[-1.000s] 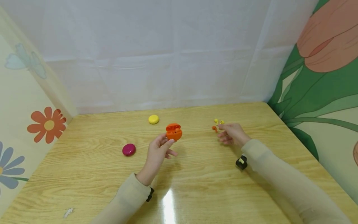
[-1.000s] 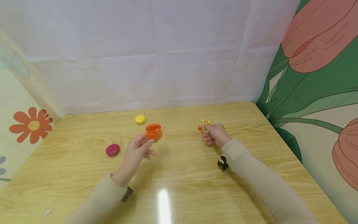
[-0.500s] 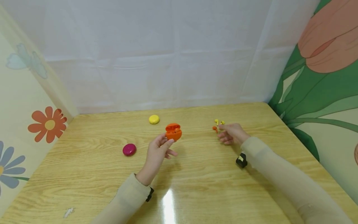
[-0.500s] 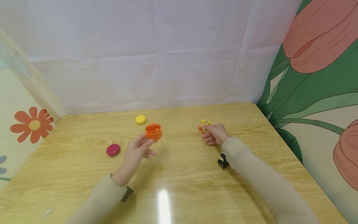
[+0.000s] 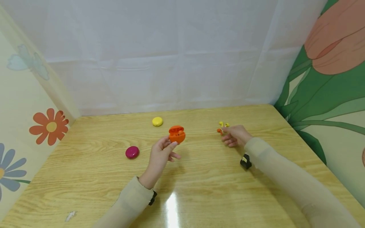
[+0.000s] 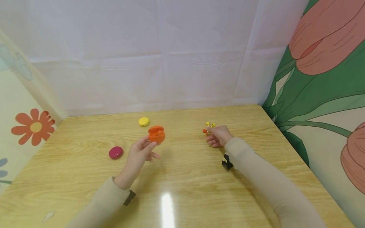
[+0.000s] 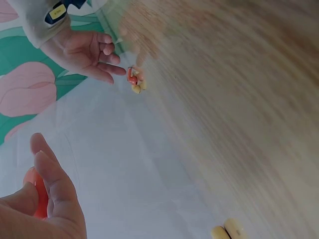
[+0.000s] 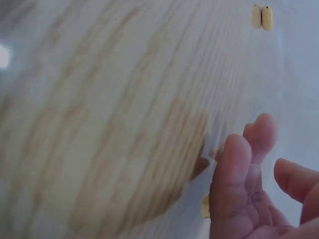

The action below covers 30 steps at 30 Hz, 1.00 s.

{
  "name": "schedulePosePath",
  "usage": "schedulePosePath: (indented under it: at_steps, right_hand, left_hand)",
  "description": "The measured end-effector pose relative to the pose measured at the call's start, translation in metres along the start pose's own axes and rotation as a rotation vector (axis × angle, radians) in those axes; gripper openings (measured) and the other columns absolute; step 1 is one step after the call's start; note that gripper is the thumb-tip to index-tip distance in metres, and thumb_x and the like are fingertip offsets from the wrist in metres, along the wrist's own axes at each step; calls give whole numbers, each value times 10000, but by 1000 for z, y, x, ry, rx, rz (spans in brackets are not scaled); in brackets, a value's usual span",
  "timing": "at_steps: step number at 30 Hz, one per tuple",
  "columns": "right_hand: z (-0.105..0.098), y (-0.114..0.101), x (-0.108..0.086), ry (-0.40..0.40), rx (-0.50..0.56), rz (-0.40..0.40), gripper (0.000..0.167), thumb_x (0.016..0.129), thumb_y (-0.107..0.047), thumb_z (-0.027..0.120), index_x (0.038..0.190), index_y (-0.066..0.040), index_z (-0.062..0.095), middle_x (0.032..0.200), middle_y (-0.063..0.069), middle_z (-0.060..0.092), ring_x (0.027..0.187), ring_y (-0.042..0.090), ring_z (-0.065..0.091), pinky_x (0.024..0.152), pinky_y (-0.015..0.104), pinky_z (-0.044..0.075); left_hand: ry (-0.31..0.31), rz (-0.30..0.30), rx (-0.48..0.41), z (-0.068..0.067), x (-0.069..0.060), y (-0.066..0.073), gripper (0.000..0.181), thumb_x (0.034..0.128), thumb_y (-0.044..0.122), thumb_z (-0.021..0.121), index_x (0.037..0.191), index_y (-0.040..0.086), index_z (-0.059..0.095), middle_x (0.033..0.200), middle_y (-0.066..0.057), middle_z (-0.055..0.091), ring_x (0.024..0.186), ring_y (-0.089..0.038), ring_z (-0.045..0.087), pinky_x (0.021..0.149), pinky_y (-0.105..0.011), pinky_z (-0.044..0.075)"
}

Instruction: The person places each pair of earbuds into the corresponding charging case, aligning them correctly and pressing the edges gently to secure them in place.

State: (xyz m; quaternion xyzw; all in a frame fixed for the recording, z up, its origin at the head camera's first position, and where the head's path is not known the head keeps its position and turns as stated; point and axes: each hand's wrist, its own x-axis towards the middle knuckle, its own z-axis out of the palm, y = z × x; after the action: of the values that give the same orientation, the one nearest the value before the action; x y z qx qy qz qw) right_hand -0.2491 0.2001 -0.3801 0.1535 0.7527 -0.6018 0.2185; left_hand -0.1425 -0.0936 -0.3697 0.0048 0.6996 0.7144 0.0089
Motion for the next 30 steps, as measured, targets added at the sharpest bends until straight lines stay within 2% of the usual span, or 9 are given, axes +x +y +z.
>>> schedulePosePath:
  at_steps: [14,21,26,30]
  right_hand:
    - [2,0,12,11,-64,-16,402,1006,-212,536,1287,75,519,629,11,644,504,80,615,477,230,518]
    - [3,-1,12,-6,-81,-37,241,995,-176,554,1070,51,582,605,-3,626,484,73,600,463,221,500]
    - [4,-2,13,11,-121,-40,191,980,-180,580,974,11,596,590,-8,616,471,67,585,460,231,496]
    - [3,-2,15,-5,-155,-51,180,944,-187,615,860,-28,631,572,-5,607,468,76,582,459,246,494]
  left_hand:
    - [5,-8,0,1,-1,2,353,987,82,568,1315,-43,535,1124,-191,651,557,-98,650,492,-191,467]
    - [9,-15,10,1,0,2,361,984,80,573,1320,-42,532,1127,-187,653,556,-100,651,492,-193,470]
    - [2,-7,6,1,0,2,371,985,95,575,1326,-44,527,1138,-196,649,566,-104,656,499,-194,472]
    - [-15,31,-7,0,-2,2,409,981,139,593,1326,-66,512,1118,-187,659,576,-109,665,504,-190,480]
